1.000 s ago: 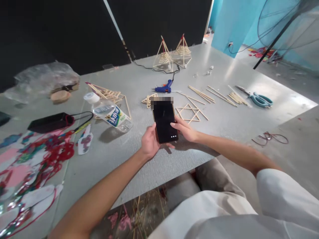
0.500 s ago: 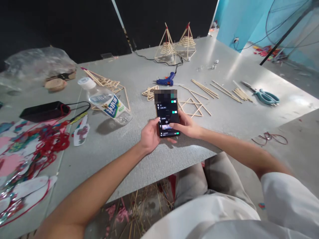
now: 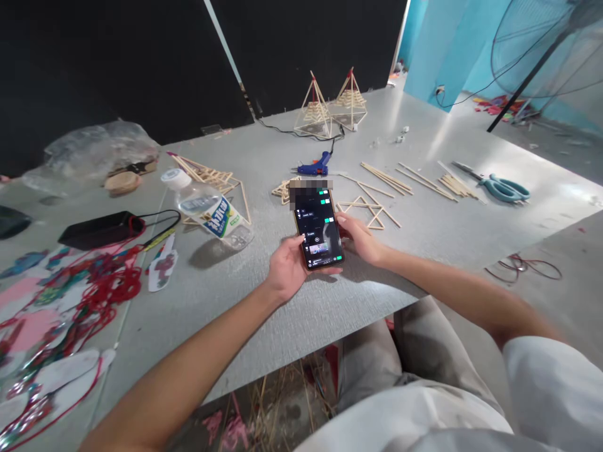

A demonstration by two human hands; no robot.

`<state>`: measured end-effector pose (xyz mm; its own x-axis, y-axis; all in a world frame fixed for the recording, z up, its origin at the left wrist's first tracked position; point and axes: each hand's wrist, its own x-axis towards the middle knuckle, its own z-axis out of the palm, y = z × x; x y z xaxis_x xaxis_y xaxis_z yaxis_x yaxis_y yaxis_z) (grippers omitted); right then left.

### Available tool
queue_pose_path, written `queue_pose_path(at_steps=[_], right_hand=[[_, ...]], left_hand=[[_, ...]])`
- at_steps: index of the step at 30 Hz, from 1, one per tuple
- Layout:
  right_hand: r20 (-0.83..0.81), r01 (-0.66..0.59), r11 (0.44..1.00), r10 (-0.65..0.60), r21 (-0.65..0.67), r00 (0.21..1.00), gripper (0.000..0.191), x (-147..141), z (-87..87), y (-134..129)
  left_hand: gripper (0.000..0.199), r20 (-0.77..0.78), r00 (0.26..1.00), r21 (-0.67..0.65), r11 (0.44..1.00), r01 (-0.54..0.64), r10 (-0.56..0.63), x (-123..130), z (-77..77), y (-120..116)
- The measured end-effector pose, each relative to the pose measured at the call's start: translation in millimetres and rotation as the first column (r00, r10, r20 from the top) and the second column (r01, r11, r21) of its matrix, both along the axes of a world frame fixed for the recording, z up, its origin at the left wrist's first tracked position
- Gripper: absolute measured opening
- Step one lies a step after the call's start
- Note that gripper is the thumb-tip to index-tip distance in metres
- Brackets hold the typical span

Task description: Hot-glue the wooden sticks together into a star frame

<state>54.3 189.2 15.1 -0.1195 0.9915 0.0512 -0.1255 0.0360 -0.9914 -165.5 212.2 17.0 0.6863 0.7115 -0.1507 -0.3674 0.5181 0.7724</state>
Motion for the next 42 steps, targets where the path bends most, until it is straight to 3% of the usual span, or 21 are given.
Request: queue_pose_path(at_steps=[11, 31, 39, 42], right_hand=[[0.053, 0.016, 1.0, -0.017, 0.019, 0.998, 0.038, 1.8, 8.3, -2.2], [0.13, -0.006, 0.999, 0.001, 0.04, 0.991, 0.043, 8.3, 3.6, 2.7], [0.227, -0.027, 0.988, -0.008, 0.152, 0.974, 0.044, 10.0, -1.0, 2.7], [0.268, -0.082, 0.978, 0.028, 0.191, 0.963, 0.057, 10.4, -1.2, -0.2]], left_hand=[[0.051, -0.002, 1.0, -0.009, 1.0, 0.028, -0.028, 1.0, 1.3, 1.3], [0.051, -0.01, 1.0, -0.025, 1.0, 0.013, -0.013, 5.1, 6.3, -0.9], [0.046, -0.033, 0.999, -0.04, 0.999, -0.009, 0.008, 3.7, 0.8, 2.0], [0.045, -0.042, 0.999, -0.048, 0.998, -0.034, 0.032, 3.7, -0.3, 2.8]])
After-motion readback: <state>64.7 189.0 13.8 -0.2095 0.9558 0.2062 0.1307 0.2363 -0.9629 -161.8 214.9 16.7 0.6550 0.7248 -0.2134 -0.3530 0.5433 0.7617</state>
